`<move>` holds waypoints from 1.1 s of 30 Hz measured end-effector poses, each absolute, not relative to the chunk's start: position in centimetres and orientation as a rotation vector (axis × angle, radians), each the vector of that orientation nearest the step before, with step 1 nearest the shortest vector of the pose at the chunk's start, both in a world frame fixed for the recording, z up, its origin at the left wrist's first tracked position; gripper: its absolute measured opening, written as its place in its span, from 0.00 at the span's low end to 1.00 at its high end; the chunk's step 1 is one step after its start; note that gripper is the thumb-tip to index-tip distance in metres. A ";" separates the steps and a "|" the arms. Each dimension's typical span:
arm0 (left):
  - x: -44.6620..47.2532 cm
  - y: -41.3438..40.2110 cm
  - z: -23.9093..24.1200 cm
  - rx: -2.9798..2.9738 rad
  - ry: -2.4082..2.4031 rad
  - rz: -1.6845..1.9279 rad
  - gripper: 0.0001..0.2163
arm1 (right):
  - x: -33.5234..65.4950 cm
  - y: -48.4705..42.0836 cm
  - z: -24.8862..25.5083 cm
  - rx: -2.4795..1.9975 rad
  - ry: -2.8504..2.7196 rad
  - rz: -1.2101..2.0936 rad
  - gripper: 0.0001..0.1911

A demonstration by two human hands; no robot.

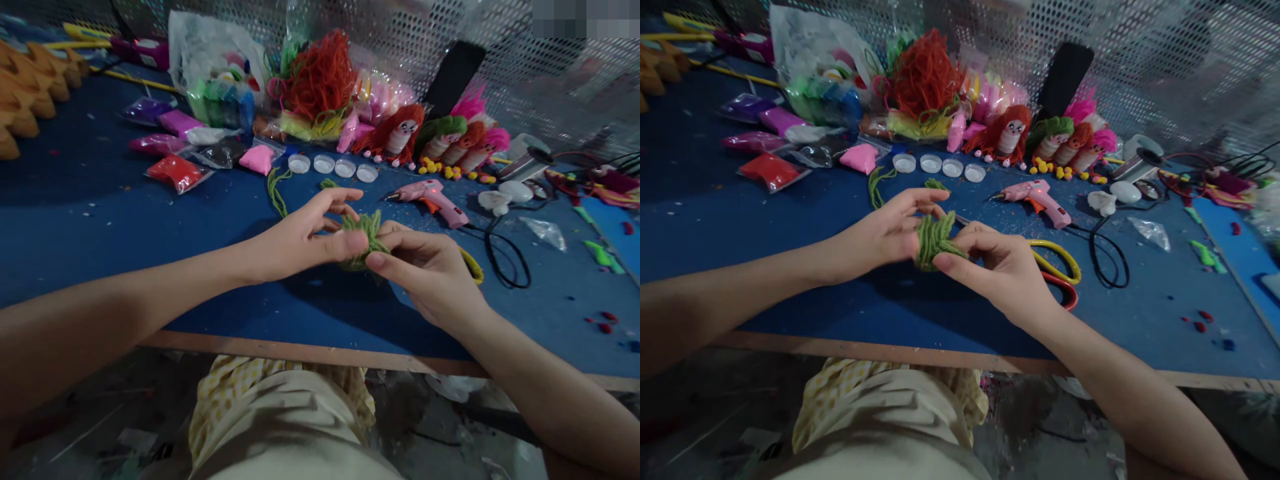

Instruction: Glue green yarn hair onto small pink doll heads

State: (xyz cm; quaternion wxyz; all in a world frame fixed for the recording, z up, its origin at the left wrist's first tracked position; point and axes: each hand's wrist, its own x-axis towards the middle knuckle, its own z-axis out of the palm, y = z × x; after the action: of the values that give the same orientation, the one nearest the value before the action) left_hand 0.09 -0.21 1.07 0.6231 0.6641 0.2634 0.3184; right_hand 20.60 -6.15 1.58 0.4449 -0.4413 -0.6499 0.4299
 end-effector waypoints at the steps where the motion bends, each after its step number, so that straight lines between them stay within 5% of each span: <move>1: 0.0 -0.3 1.1 1.588 0.597 0.760 0.35 | 20.7 -6.1 1.4 -1.101 -1.578 1.048 0.08; 7: 0.0 -0.9 1.3 1.690 0.628 0.859 0.27 | 20.8 -6.1 1.5 -1.131 -1.630 0.867 0.14; 12: -0.2 -0.8 1.4 1.636 0.670 0.848 0.28 | 21.2 -6.1 1.8 -1.105 -1.662 0.123 0.02; 15: -0.2 -0.8 1.6 1.640 0.656 0.803 0.30 | 21.7 -6.0 1.9 -0.870 -1.801 -0.189 0.09; 19: -0.1 -0.8 1.8 1.645 0.647 0.764 0.32 | 21.5 -6.0 2.2 -0.800 -1.946 -0.223 0.16; 33: -0.1 -0.9 2.1 1.644 0.636 0.738 0.35 | 20.8 -6.7 2.6 -0.978 -1.945 -0.153 0.14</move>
State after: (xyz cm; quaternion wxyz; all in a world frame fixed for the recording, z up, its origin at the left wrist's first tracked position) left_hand -0.14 -0.95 2.06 0.5774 0.7024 0.2718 0.3152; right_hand 20.77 -6.72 2.63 0.4615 -0.3975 -0.7907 -0.0622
